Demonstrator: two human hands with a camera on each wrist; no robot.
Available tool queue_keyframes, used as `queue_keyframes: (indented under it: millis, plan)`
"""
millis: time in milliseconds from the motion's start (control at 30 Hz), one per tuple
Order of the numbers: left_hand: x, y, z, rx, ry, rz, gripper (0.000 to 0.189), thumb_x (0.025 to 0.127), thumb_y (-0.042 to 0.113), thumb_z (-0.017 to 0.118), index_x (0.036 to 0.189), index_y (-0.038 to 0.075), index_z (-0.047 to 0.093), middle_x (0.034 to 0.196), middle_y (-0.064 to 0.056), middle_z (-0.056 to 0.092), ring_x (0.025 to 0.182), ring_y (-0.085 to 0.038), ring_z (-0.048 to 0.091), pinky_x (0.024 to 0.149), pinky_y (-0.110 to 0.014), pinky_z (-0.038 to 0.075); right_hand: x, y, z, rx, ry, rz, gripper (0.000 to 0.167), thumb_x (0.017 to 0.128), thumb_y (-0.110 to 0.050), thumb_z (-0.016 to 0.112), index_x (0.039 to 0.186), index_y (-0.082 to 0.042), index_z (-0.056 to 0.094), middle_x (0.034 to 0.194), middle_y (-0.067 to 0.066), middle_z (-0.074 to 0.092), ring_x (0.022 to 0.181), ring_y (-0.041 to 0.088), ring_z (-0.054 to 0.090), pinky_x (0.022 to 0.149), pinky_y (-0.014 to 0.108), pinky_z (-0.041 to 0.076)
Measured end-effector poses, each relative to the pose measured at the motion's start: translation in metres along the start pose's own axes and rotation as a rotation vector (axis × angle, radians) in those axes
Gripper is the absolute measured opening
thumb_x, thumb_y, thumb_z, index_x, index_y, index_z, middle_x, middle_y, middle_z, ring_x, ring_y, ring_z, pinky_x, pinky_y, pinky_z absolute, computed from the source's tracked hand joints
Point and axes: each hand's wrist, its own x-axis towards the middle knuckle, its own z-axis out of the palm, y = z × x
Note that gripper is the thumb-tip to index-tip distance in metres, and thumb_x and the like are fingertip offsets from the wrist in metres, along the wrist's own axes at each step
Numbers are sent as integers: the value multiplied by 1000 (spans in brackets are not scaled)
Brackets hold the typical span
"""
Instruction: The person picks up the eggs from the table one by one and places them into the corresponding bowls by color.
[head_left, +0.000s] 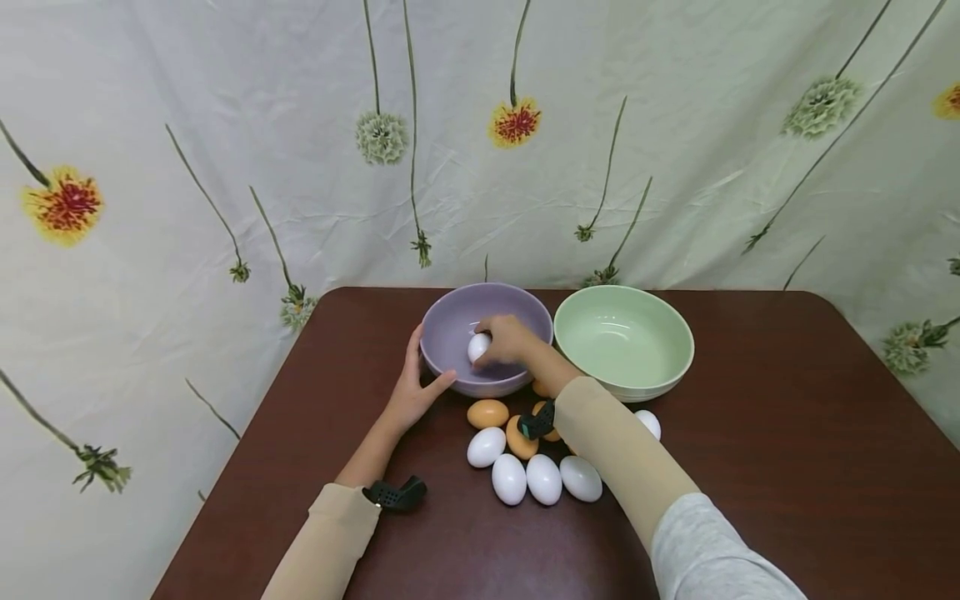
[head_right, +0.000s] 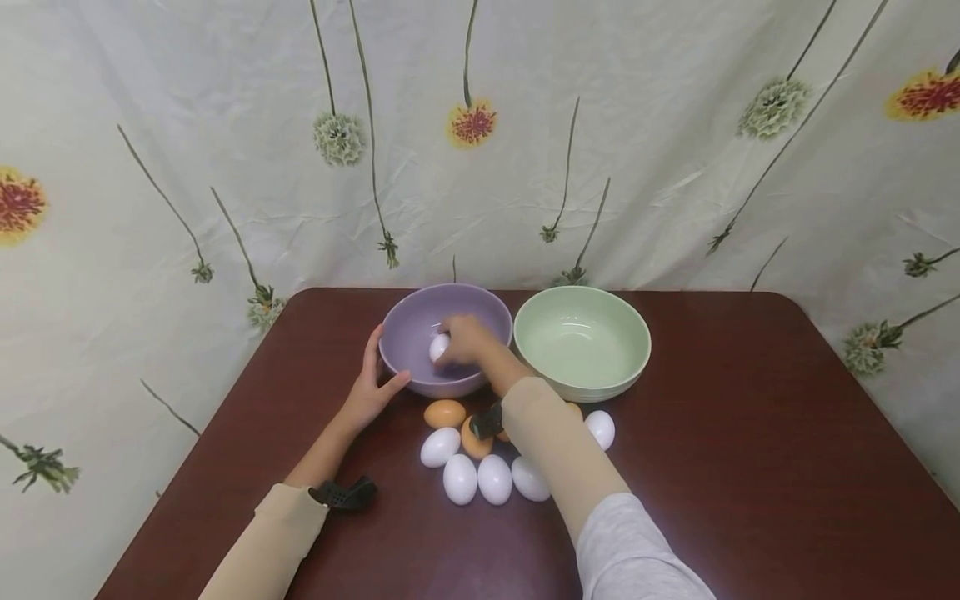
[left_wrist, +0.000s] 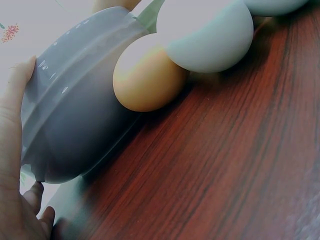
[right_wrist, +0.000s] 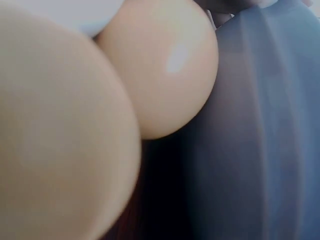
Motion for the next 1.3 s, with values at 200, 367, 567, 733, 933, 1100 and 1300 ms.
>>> queue_keyframes:
  millis: [200,367,567,733,933,1100,1300]
  plan:
    - [-1,2,1,8,-1,6,90,89,2,63,155,1,0,159,-23,6,145,-37,14,114,-52,13,-2,0,0,4,-8,2,63,75,-23,85,128,0,61,125,13,63,112,27,58,95,36,45]
    - [0,3,2,14,1,9,90,89,1,62,155,1,0,159,-23,6,145,-37,14,114,-52,13,-4,-2,-3,125,28,6,69,77,-24,83,136,-2,56,133,15,58,123,28,53,101,36,42]
    - [1,1,1,7,-5,15,91,90,2,62,155,1,-1,159,-23,4,146,-35,10,114,-51,12,-7,-1,-11,237,99,-14,75,76,-30,84,140,-5,53,139,14,53,130,28,47,105,39,38]
    - [1,0,0,10,1,14,92,90,3,63,155,1,-2,160,-23,3,146,-35,9,115,-51,11,-10,0,-20,308,129,-24,77,76,-31,84,141,-5,51,140,15,51,130,30,46,105,41,38]
    - [1,-1,-2,12,0,18,92,90,5,64,155,1,-2,160,-22,2,146,-35,8,115,-52,10,-14,-2,-32,326,149,-66,78,77,-34,83,142,-6,50,142,11,51,131,24,46,106,34,36]
    - [1,-1,-2,9,7,10,92,90,4,64,155,2,-2,160,-22,3,146,-36,9,114,-52,11,-25,-5,-40,344,152,-98,76,78,-37,82,143,-12,50,143,12,50,132,23,45,107,34,35]
    - [0,0,1,0,7,17,91,89,5,64,154,-1,0,159,-25,6,145,-39,12,114,-53,11,-44,-3,-50,412,176,-132,72,78,-30,83,141,-11,52,142,11,51,132,22,45,108,34,33]
